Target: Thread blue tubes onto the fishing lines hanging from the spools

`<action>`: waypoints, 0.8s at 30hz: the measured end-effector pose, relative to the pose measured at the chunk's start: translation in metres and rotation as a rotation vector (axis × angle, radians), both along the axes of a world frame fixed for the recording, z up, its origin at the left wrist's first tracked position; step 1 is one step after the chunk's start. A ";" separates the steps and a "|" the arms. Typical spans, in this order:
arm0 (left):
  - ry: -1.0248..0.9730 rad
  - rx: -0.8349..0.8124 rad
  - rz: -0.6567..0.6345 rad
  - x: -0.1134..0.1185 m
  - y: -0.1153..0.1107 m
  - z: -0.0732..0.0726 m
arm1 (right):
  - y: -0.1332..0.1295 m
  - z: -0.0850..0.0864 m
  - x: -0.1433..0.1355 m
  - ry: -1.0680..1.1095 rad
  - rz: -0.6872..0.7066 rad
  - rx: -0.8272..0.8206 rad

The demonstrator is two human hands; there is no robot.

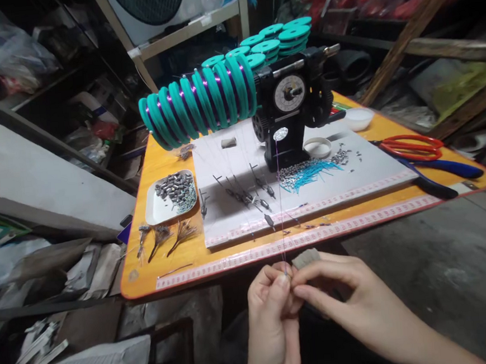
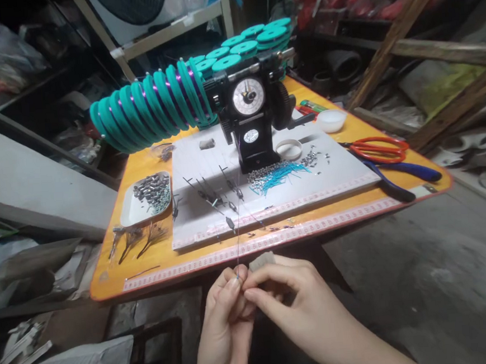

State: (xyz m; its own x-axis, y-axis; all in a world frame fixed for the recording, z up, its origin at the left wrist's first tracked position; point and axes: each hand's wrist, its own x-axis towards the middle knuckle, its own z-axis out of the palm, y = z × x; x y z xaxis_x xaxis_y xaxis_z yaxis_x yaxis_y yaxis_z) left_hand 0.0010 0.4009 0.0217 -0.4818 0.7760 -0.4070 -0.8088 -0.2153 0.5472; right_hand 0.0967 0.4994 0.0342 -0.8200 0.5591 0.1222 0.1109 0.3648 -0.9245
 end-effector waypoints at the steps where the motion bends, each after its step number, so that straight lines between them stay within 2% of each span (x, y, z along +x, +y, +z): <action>1: -0.023 0.015 -0.041 0.000 0.000 0.000 | 0.000 -0.003 0.004 0.060 -0.002 0.039; 4: -0.110 0.054 -0.163 0.000 0.002 0.000 | 0.005 -0.010 0.020 0.217 -0.044 0.317; 7: -0.162 0.072 -0.250 0.001 0.006 0.001 | 0.013 -0.011 0.031 0.247 -0.041 0.599; 9: -0.131 0.067 -0.278 0.002 0.007 0.002 | 0.017 -0.008 0.036 0.259 -0.031 0.734; 11: -0.017 0.039 -0.269 0.004 0.008 0.005 | 0.020 -0.003 0.038 0.273 -0.017 0.834; 13: 0.231 -0.015 -0.193 0.005 0.007 0.010 | 0.021 0.002 0.040 0.250 0.047 0.868; 16: 0.781 -0.107 -0.034 0.002 0.001 0.019 | 0.022 0.009 0.041 0.182 0.153 0.804; 19: 1.251 -0.133 0.041 -0.006 -0.009 0.026 | 0.023 0.018 0.037 0.167 0.207 0.763; 22: 1.548 -0.123 0.074 -0.014 -0.017 0.030 | 0.026 0.031 0.026 0.207 0.240 0.769; 24: 1.655 -0.121 0.091 -0.020 -0.022 0.034 | 0.029 0.041 0.015 0.204 0.243 0.685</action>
